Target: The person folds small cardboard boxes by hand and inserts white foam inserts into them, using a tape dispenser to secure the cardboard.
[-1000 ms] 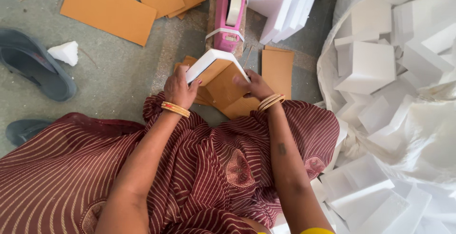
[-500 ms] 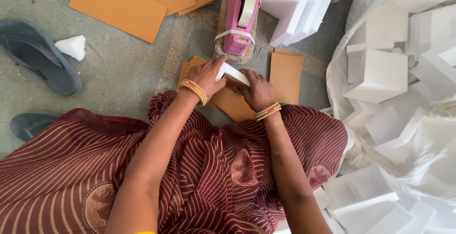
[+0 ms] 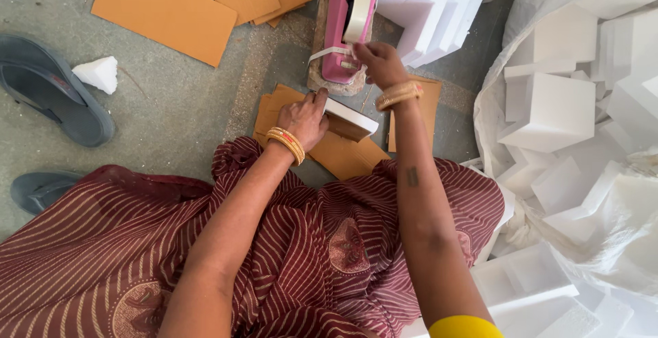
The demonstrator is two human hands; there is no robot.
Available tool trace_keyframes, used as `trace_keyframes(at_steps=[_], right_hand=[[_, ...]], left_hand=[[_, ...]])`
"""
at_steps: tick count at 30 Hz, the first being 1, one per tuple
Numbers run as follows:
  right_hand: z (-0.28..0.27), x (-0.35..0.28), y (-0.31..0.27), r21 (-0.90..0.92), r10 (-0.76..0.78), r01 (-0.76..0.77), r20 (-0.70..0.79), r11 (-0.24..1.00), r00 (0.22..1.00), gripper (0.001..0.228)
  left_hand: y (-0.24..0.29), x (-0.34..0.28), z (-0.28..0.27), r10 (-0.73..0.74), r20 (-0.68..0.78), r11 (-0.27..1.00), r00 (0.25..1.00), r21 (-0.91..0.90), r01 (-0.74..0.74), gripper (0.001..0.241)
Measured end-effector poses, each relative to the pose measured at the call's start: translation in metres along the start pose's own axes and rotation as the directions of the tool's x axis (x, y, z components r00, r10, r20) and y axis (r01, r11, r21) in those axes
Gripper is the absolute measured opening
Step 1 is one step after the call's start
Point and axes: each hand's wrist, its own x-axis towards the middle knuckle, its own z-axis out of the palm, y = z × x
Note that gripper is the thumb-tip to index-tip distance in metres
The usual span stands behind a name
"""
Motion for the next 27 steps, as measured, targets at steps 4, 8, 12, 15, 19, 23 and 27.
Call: trace_keyframes(at_steps=[4, 8, 12, 15, 19, 23, 27], right_hand=[[0.012, -0.013, -0.003, 0.016, -0.17, 0.173, -0.102, 0.985, 0.98, 0.028], [0.051, -0.103, 0.035, 0.133, -0.314, 0.341, -0.191, 0.931, 0.93, 0.02], [0.073, -0.138, 0.098, 0.426, -0.066, 0.081, -0.05, 0.901, 0.997, 0.014], [0.081, -0.115, 0.131, 0.532, 0.072, -0.081, 0.038, 0.843, 0.997, 0.016], [0.093, -0.077, 0.135, 0.568, 0.168, -0.106, -0.059, 0.816, 0.984, 0.02], [0.097, -0.08, 0.139, 0.441, 0.27, -0.167, -0.182, 0.882, 0.946, 0.04], [0.096, -0.072, 0.138, 0.257, 0.276, -0.215, -0.234, 0.942, 0.932, 0.052]], left_hand=[[0.007, -0.003, 0.004, -0.056, -0.043, 0.998, 0.998, -0.025, 0.055, 0.06], [0.01, 0.002, 0.007, -0.098, -0.068, 0.995, 0.993, -0.036, 0.096, 0.05], [0.016, 0.017, 0.01, -0.126, -0.081, 0.992, 0.989, -0.023, 0.124, 0.048], [0.018, 0.016, 0.013, -0.118, -0.081, 0.993, 0.99, -0.029, 0.116, 0.046], [0.014, 0.016, 0.012, -0.119, -0.078, 0.993, 0.99, -0.019, 0.117, 0.051], [0.012, 0.011, 0.024, -0.074, -0.103, 0.997, 0.992, -0.017, 0.073, 0.061], [0.007, 0.014, 0.024, -0.067, -0.114, 0.998, 0.991, -0.003, 0.067, 0.061]])
